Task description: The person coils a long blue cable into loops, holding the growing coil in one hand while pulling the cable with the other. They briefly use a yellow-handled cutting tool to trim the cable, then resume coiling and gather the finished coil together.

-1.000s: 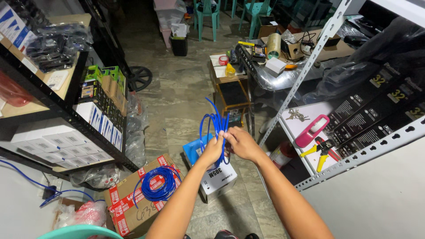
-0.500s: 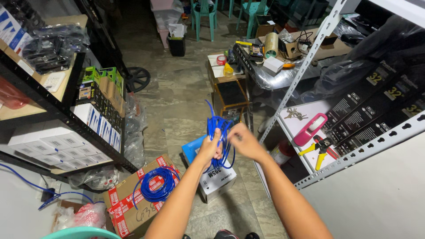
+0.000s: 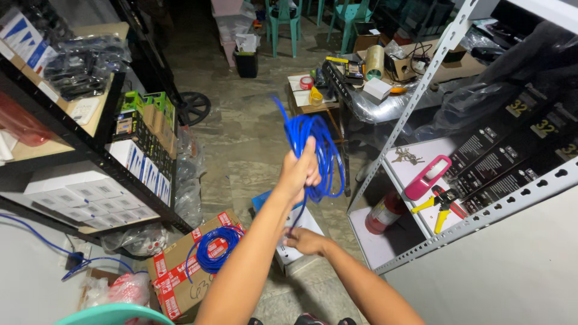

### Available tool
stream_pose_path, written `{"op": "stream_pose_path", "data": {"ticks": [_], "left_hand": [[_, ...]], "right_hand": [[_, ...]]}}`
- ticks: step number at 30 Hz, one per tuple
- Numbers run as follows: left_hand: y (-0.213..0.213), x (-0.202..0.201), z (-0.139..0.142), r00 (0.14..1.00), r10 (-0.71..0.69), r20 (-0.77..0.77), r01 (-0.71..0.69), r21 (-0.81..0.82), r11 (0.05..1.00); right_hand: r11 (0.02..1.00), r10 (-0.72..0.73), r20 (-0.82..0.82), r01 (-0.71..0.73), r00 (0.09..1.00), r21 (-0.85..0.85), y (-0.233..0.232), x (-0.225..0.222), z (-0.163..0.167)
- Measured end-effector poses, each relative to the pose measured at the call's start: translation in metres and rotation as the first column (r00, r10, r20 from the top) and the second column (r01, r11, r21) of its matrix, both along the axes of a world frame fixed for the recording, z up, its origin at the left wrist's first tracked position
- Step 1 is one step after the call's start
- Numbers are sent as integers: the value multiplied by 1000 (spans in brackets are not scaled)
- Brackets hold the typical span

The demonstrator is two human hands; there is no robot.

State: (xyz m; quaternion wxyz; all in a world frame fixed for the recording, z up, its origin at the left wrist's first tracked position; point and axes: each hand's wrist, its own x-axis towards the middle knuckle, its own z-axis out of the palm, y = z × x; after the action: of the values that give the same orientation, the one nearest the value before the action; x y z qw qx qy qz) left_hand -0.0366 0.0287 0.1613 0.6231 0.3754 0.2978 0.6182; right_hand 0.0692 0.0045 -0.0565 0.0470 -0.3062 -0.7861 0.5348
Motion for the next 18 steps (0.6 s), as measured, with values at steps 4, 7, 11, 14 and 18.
{"op": "stream_pose_path", "data": {"ticks": [4, 7, 11, 14, 18], "left_hand": [[-16, -16, 59, 989, 28, -142, -37, -60, 998], [-35, -42, 80, 991, -8, -136, 15, 48, 999], [-39, -62, 72, 986, 1, -166, 11, 68, 998], [-27, -69, 42, 945, 76, -317, -66, 43, 997], [0, -60, -15, 755, 282, -592, -196, 207, 959]], "right_hand": [[998, -41, -55, 44, 998, 51, -6, 21, -9], [969, -129, 188, 84, 974, 230, 3, 61, -8], [922, -383, 98, 375, 918, 90, 28, 106, 0], [780, -621, -106, 599, 776, -183, 62, 127, 12], [573, -819, -153, 767, 553, -289, 107, 131, 42]]}}
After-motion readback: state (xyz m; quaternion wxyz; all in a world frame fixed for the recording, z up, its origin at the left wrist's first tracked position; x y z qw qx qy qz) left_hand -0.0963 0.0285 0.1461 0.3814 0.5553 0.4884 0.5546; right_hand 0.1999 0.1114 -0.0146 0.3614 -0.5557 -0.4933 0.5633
